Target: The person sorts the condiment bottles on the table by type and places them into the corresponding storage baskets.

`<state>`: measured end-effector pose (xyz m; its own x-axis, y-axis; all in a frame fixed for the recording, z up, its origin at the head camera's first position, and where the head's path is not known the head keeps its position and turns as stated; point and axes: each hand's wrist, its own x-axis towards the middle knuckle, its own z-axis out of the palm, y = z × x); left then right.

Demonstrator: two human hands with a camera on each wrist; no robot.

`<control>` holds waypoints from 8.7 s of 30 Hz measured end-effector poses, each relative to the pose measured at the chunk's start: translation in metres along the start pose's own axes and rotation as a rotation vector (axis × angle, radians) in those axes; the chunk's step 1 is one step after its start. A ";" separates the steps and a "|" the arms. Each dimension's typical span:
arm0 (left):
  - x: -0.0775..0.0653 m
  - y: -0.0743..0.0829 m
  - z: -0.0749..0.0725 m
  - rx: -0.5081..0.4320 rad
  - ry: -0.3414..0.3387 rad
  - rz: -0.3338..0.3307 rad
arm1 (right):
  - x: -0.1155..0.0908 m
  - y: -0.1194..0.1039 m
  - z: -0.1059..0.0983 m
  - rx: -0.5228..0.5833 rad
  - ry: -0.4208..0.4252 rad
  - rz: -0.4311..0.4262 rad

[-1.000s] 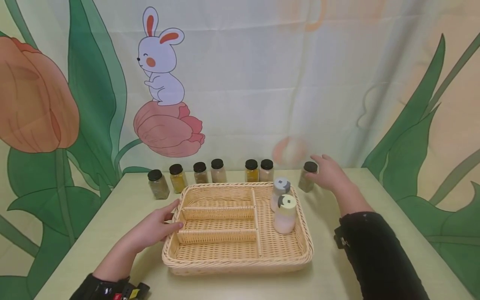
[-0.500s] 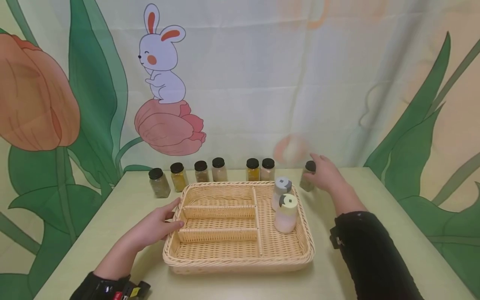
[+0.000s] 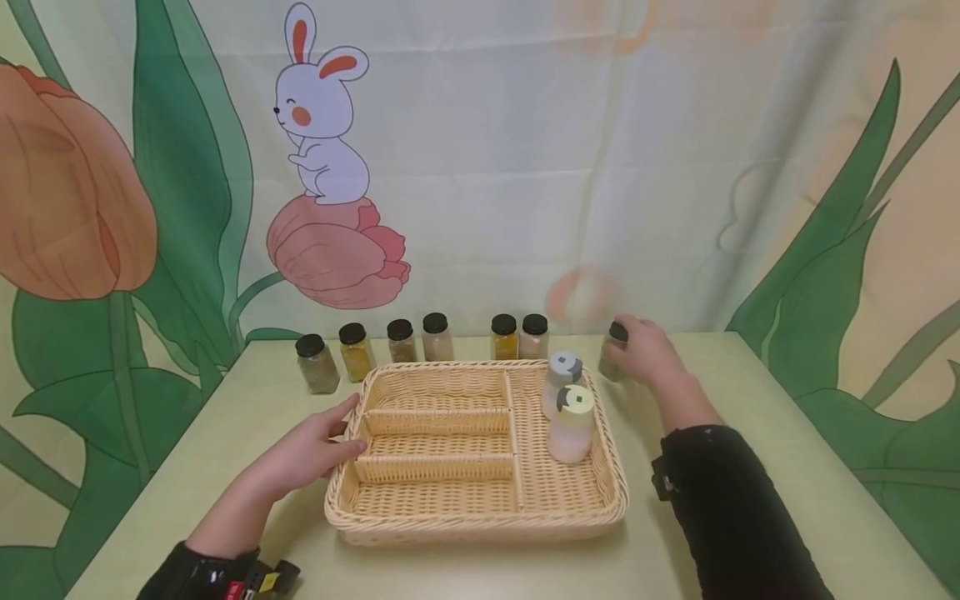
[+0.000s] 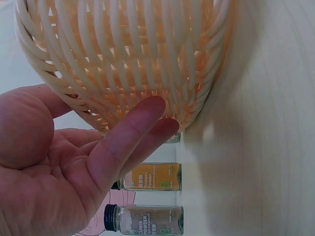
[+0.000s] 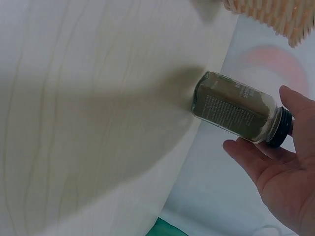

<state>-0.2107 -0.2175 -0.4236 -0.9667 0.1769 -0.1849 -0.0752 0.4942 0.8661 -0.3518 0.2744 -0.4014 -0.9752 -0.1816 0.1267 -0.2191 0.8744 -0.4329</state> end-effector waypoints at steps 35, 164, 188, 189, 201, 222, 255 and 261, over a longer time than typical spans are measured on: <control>-0.002 0.001 -0.002 0.006 -0.013 0.019 | 0.009 0.000 0.008 0.110 0.093 0.143; -0.002 0.001 0.000 0.023 0.004 0.029 | 0.003 -0.172 -0.086 0.042 0.000 -0.241; 0.001 -0.004 -0.001 0.020 0.010 0.017 | 0.002 -0.209 -0.059 0.114 -0.122 -0.298; 0.001 -0.004 -0.001 0.018 0.010 0.018 | 0.002 -0.211 -0.057 0.116 -0.124 -0.300; 0.001 -0.003 -0.001 0.029 0.011 0.017 | 0.002 -0.217 -0.048 0.151 -0.146 -0.325; 0.001 0.001 0.000 0.028 0.004 0.007 | 0.005 -0.210 -0.037 0.092 -0.150 -0.348; -0.003 -0.001 -0.002 0.064 0.004 0.019 | 0.001 -0.209 -0.023 -0.029 -0.239 -0.374; -0.001 0.001 -0.001 0.050 -0.002 0.026 | 0.001 -0.204 -0.022 -0.028 -0.245 -0.376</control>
<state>-0.2104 -0.2177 -0.4227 -0.9676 0.1922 -0.1636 -0.0376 0.5311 0.8465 -0.3076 0.1055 -0.2931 -0.8075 -0.5874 0.0543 -0.5622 0.7384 -0.3724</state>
